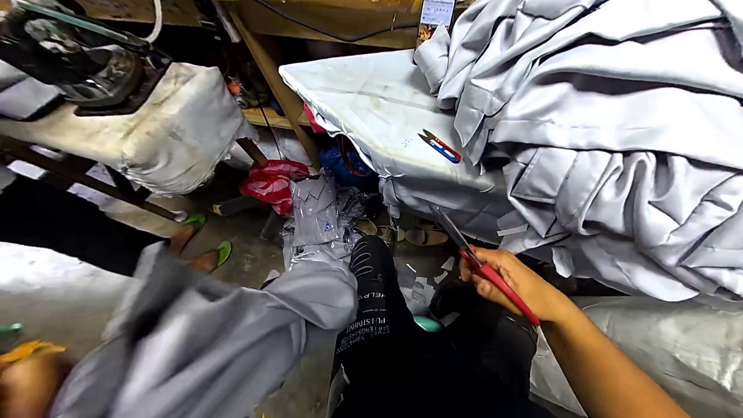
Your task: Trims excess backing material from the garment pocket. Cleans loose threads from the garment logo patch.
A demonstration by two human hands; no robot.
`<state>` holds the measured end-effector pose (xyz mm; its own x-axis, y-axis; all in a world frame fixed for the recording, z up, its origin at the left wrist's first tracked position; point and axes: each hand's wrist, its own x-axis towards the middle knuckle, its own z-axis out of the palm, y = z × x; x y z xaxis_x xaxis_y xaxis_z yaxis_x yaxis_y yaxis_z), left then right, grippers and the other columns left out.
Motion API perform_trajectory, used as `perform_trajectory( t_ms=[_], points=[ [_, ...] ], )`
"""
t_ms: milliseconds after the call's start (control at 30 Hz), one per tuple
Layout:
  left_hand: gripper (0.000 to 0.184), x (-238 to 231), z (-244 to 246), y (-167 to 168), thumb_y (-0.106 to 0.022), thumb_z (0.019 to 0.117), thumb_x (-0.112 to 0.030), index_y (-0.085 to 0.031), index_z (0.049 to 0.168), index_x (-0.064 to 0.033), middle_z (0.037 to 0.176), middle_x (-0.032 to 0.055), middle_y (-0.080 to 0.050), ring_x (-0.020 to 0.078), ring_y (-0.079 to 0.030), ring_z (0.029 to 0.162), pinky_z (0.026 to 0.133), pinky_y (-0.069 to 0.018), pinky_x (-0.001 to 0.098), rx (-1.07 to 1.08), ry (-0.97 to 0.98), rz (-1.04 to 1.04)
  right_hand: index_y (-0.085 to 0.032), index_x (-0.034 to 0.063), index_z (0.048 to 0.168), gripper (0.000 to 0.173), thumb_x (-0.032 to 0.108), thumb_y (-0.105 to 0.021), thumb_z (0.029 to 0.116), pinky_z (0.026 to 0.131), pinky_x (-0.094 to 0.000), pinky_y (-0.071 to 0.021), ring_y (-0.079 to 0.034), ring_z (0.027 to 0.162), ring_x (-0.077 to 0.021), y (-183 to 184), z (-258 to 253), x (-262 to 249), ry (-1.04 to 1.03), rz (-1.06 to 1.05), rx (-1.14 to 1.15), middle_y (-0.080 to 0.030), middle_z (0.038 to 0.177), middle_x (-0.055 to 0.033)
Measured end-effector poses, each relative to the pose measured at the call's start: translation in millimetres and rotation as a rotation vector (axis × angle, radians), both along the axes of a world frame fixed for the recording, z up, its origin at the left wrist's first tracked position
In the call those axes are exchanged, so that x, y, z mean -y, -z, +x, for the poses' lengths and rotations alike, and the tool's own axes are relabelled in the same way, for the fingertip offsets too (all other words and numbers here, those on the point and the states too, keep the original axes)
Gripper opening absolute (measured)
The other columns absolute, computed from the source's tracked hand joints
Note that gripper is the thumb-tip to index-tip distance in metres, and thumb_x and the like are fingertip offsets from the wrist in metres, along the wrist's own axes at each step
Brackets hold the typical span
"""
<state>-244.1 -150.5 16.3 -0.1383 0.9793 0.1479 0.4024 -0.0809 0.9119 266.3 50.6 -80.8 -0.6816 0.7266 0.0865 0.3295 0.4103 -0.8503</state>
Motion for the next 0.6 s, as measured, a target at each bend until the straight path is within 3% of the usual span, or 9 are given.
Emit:
perform_trajectory(
  t_ms=[33, 67, 133, 167, 267, 333, 467, 600],
  points=[
    [0.015, -19.0, 3.0, 26.5, -0.057, 0.1024, -0.021, -0.072, 0.098, -0.0214, 0.090, -0.0153, -0.069, -0.0098, -0.062, 0.083, 0.075, -0.0495, 0.0080, 0.092, 0.125, 0.187, -0.064, 0.0051, 0.100, 0.081, 0.082, -0.044, 0.0898, 0.059, -0.0215, -0.0432, -0.049, 0.064, -0.0001, 4.5, 3.4, 2.1, -0.011, 0.010, 0.058, -0.055, 0.073, 0.0046],
    [0.017, -42.4, 21.8, 45.2, -0.058, 0.1024, -0.025, -0.071, 0.113, -0.0244, 0.104, -0.0151, -0.071, -0.0076, -0.063, 0.094, 0.082, -0.0504, 0.0105, 0.181, 0.250, 0.343, -0.064, 0.0057, 0.101, 0.083, 0.085, -0.043, 0.0880, 0.059, -0.0267, -0.0449, -0.051, 0.064, -0.0045, 9.1, 5.9, 5.0, -0.016, 0.013, 0.101, -0.055, 0.073, 0.0024],
    [0.015, -89.4, 104.9, 40.2, -0.068, 0.0955, -0.029, -0.075, 0.108, -0.0346, 0.098, -0.0201, -0.074, -0.0104, -0.067, 0.087, 0.077, -0.0548, 0.0099, 0.321, 0.255, 0.275, -0.063, 0.0062, 0.101, 0.083, 0.085, -0.044, 0.0870, 0.057, -0.0287, -0.0452, -0.052, 0.062, -0.0066, 18.9, 10.9, 12.0, -0.032, -0.007, 0.115, -0.055, 0.071, 0.0013],
    [0.013, -113.8, 130.8, 42.2, -0.067, 0.0974, -0.030, -0.075, 0.106, -0.0357, 0.094, -0.0206, -0.074, -0.0101, -0.067, 0.083, 0.075, -0.0564, 0.0113, 0.324, 0.370, 0.157, -0.063, 0.0058, 0.101, 0.081, 0.084, -0.044, 0.0884, 0.057, -0.0264, -0.0444, -0.051, 0.062, -0.0051, 24.0, 15.1, 15.8, -0.046, -0.031, 0.094, -0.055, 0.072, 0.0015],
    [0.011, -173.3, 164.2, 84.4, -0.060, 0.1031, -0.025, -0.071, 0.105, -0.0234, 0.093, -0.0175, -0.072, -0.0071, -0.066, 0.083, 0.077, -0.0568, 0.0163, 0.275, 0.680, -0.025, -0.064, 0.0050, 0.101, 0.078, 0.080, -0.046, 0.0905, 0.059, -0.0212, -0.0444, -0.051, 0.064, -0.0007, 38.0, 34.6, 29.1, -0.046, -0.116, 0.076, -0.056, 0.073, 0.0026],
    [0.013, -193.3, 177.4, 106.1, -0.060, 0.1030, -0.027, -0.071, 0.107, -0.0211, 0.094, -0.0162, -0.073, -0.0065, -0.067, 0.085, 0.079, -0.0569, 0.0165, 0.379, 0.802, -0.089, -0.065, 0.0060, 0.099, 0.077, 0.080, -0.046, 0.0905, 0.059, -0.0203, -0.0437, -0.050, 0.064, 0.0004, 46.7, 51.8, 37.8, -0.006, -0.161, 0.100, -0.056, 0.074, 0.0039],
    [0.015, -211.3, 199.6, 109.3, -0.065, 0.1001, -0.029, -0.075, 0.110, -0.0235, 0.095, -0.0122, -0.076, -0.0057, -0.069, 0.083, 0.075, -0.0572, 0.0136, 0.778, 1.023, -0.123, -0.064, 0.0067, 0.101, 0.078, 0.081, -0.043, 0.0907, 0.065, -0.0176, -0.0456, -0.053, 0.069, 0.0028, 56.9, 73.7, 51.3, -0.034, -0.305, 0.033, -0.057, 0.078, 0.0059],
    [0.024, -230.7, 228.2, 102.3, -0.064, 0.1006, -0.028, -0.072, 0.123, -0.0253, 0.106, -0.0133, -0.075, -0.0071, -0.069, 0.092, 0.081, -0.0566, 0.0129, 1.039, 1.244, -0.097, -0.062, 0.0031, 0.110, 0.085, 0.083, -0.041, 0.0900, 0.072, -0.0179, -0.0480, -0.056, 0.078, 0.0007, 54.2, 71.3, 53.5, -0.148, -0.359, -0.155, -0.060, 0.086, 0.0019]
  ],
)
